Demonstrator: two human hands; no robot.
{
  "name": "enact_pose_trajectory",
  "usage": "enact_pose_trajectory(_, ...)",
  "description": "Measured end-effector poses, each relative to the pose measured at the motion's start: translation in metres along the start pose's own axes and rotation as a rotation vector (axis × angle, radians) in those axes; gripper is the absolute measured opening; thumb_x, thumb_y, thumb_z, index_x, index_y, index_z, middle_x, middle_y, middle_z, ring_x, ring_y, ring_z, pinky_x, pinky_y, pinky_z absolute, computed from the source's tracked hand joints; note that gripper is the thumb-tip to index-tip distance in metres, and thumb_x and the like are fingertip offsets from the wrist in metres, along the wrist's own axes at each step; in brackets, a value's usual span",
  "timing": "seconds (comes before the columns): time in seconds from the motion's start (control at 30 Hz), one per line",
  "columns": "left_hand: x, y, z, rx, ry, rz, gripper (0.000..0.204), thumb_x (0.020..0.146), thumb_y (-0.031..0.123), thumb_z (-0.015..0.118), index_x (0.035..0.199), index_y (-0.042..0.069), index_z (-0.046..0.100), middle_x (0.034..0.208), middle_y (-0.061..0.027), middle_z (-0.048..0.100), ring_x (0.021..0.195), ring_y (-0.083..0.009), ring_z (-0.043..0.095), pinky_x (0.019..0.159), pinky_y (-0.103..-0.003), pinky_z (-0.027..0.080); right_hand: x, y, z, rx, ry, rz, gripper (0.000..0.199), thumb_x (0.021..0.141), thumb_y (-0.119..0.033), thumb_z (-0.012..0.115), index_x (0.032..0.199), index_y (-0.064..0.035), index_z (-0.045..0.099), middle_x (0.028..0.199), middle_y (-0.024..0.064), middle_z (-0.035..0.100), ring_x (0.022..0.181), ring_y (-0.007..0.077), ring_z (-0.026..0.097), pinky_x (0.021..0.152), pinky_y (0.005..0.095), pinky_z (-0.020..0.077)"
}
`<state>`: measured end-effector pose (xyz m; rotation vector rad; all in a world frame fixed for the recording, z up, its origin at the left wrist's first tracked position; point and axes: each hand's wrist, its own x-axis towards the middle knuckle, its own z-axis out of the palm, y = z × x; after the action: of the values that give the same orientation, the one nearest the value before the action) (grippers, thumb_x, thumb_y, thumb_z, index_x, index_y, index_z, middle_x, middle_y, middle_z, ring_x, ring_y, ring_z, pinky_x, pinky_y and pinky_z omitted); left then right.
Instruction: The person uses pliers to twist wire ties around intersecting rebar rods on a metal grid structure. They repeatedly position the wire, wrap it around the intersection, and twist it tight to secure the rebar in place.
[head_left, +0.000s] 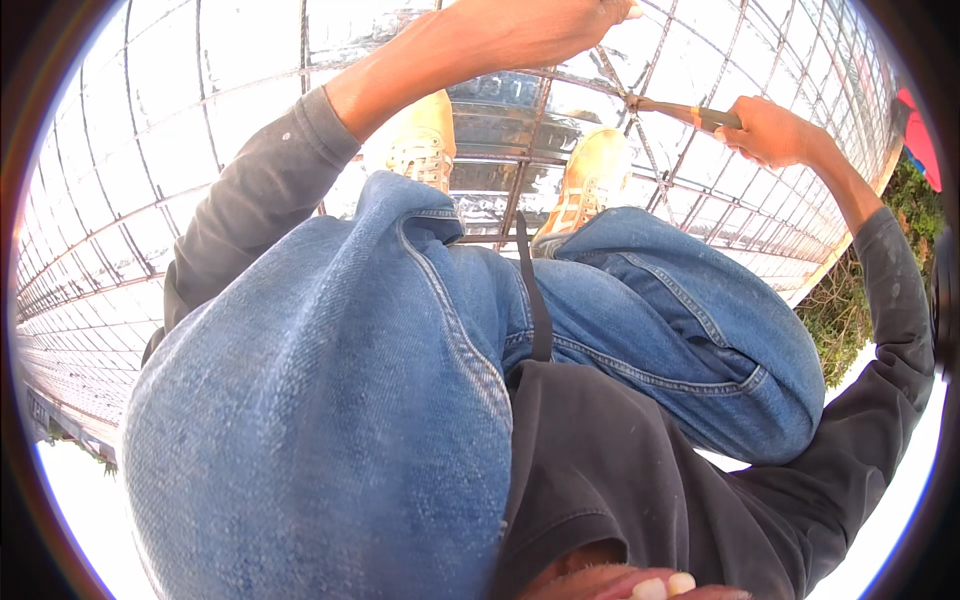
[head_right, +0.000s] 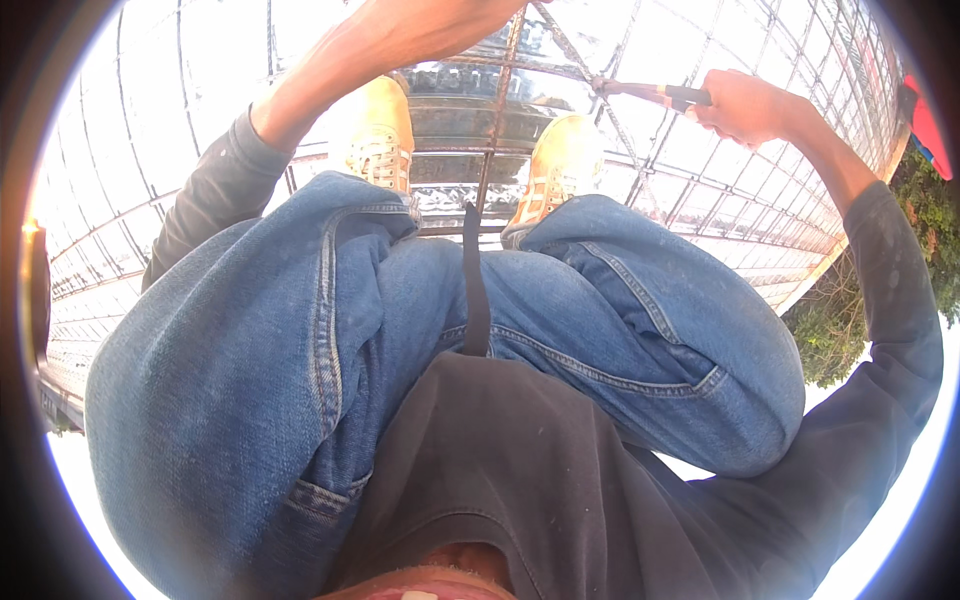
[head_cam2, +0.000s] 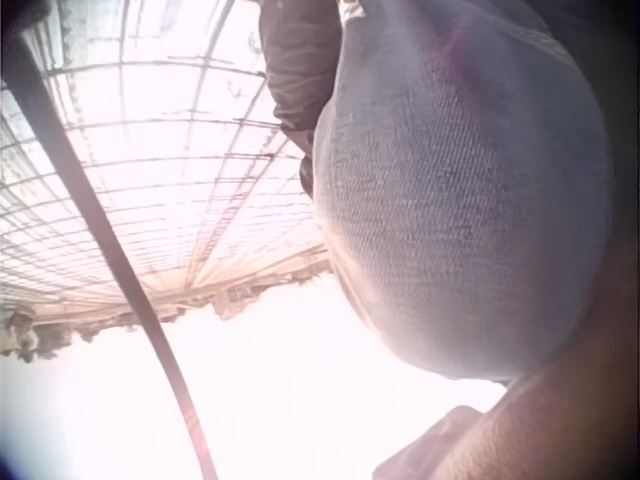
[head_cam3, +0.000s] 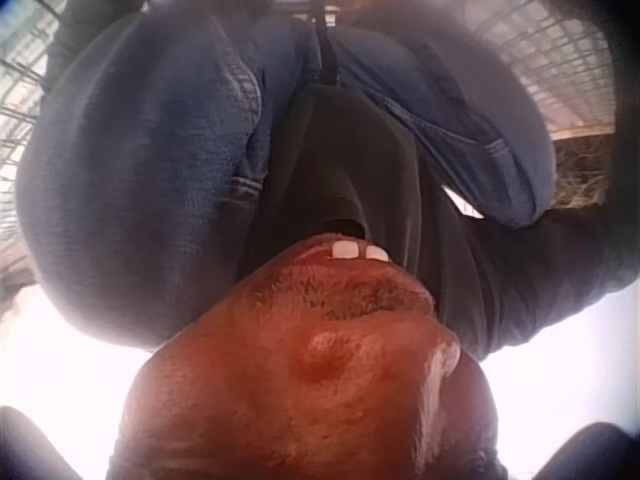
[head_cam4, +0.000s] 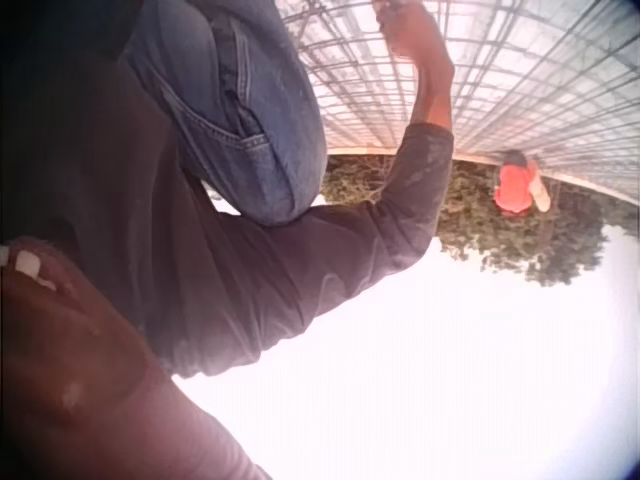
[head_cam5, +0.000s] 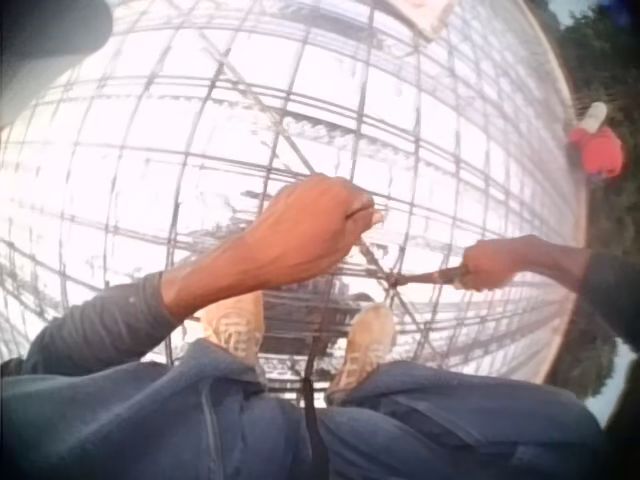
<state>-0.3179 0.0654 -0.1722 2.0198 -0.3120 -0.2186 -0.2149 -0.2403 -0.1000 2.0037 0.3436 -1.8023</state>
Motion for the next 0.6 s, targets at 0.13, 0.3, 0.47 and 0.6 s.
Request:
enact_pose_trajectory(0.13,0.001,0.007,-0.010,0.017,0.078,0.049,0.040,0.108,0.025,0.057,0.084,-0.005,0.066,0.076,-0.0269,0.065,0.073,-0.0464,0.064,0.072,-0.055,0.051,0.005,0.010,-0.020,0.429,-0.288,0.072,0.031,0.101,-0.027,0.070,0.096,0.0037,0.068,0.072,0.0096,0.068,0.054,0.0177,0.066,0.044,0.0323,0.0526)
enact_pose_trajectory(0.3,0.004,0.006,-0.010,0.032,0.071,0.081,0.039,0.108,0.025,0.057,0.085,-0.005,0.068,0.076,-0.0259,0.066,0.072,-0.0441,0.066,0.071,-0.054,0.052,0.000,0.015,-0.003,0.423,-0.262,0.018,0.036,0.082,-0.020,0.089,0.098,0.0018,0.065,0.072,0.0140,0.070,0.059,0.0196,0.071,0.048,0.0335,0.0539)
enact_pose_trajectory(0.47,0.012,0.008,0.002,0.054,-0.001,0.048,0.037,0.108,0.024,0.059,0.087,-0.005,0.070,0.079,-0.0265,0.068,0.075,-0.0439,0.069,0.072,-0.053,0.055,-0.009,0.020,0.059,-0.489,0.519,-0.113,0.048,0.082,-0.014,0.086,0.120,-0.0057,0.057,0.094,0.0097,0.069,0.071,0.0237,0.072,0.075,0.0394,0.0583)
enact_pose_trajectory(0.6,0.018,0.005,0.008,0.160,0.058,0.130,0.038,0.108,0.024,0.058,0.087,-0.006,0.070,0.080,-0.0265,0.069,0.077,-0.0443,0.070,0.074,-0.053,0.056,-0.006,0.027,0.064,-0.923,1.036,-0.362,0.044,0.090,-0.007,0.076,0.128,-0.0109,0.054,0.099,0.0069,0.059,0.083,0.0239,0.070,0.091,0.0393,0.0529)
